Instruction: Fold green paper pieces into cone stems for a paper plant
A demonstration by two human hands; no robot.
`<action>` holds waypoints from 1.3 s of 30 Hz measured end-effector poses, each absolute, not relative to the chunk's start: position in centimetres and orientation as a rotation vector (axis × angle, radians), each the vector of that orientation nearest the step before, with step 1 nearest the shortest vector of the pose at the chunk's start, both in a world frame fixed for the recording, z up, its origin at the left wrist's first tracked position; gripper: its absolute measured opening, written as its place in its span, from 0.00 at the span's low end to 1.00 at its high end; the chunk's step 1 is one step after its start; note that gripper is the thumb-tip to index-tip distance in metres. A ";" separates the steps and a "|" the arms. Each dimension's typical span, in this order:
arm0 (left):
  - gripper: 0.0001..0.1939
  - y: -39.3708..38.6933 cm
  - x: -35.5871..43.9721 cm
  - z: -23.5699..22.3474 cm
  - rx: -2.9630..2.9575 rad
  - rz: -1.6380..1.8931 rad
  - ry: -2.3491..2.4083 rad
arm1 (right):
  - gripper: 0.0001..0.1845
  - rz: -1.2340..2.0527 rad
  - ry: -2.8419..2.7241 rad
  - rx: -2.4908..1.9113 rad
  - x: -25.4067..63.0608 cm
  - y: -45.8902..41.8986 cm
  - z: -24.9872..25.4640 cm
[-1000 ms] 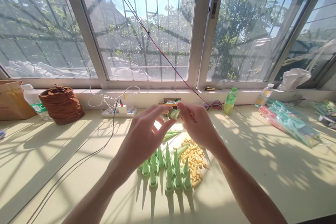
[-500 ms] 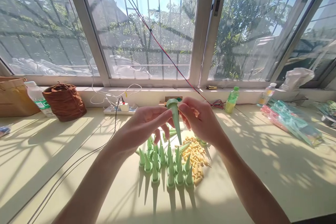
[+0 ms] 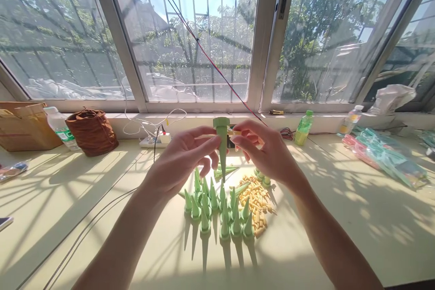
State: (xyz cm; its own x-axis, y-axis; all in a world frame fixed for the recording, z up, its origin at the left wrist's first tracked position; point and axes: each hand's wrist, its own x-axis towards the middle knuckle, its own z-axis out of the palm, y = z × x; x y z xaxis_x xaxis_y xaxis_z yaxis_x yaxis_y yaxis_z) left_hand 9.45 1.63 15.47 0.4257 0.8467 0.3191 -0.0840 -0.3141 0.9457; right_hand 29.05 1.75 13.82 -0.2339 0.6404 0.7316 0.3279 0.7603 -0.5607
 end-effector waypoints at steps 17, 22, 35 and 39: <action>0.13 0.9 10.4 15.3 1.717 1.196 0.668 | 0.19 0.493 -1.605 -0.658 27.7 1.4 13.3; 0.12 0.8 10.5 15.1 1.820 1.236 0.705 | 0.23 0.639 -1.520 -0.639 27.3 1.6 13.0; 0.10 1.4 11.1 13.6 2.354 1.518 0.892 | 0.27 0.873 -1.431 -0.648 27.5 1.9 13.2; 0.14 2.0 10.6 13.3 2.682 1.629 0.823 | 0.28 0.951 -1.450 -0.652 27.7 2.2 13.3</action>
State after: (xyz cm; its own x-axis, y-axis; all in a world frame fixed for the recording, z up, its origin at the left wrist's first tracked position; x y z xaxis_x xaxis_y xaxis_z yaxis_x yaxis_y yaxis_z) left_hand 10.63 2.00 13.29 0.3686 0.3673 0.8540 0.4696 -0.8664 0.1700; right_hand 27.75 2.20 13.31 -0.1197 0.8453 0.5207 -0.1410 0.5047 -0.8517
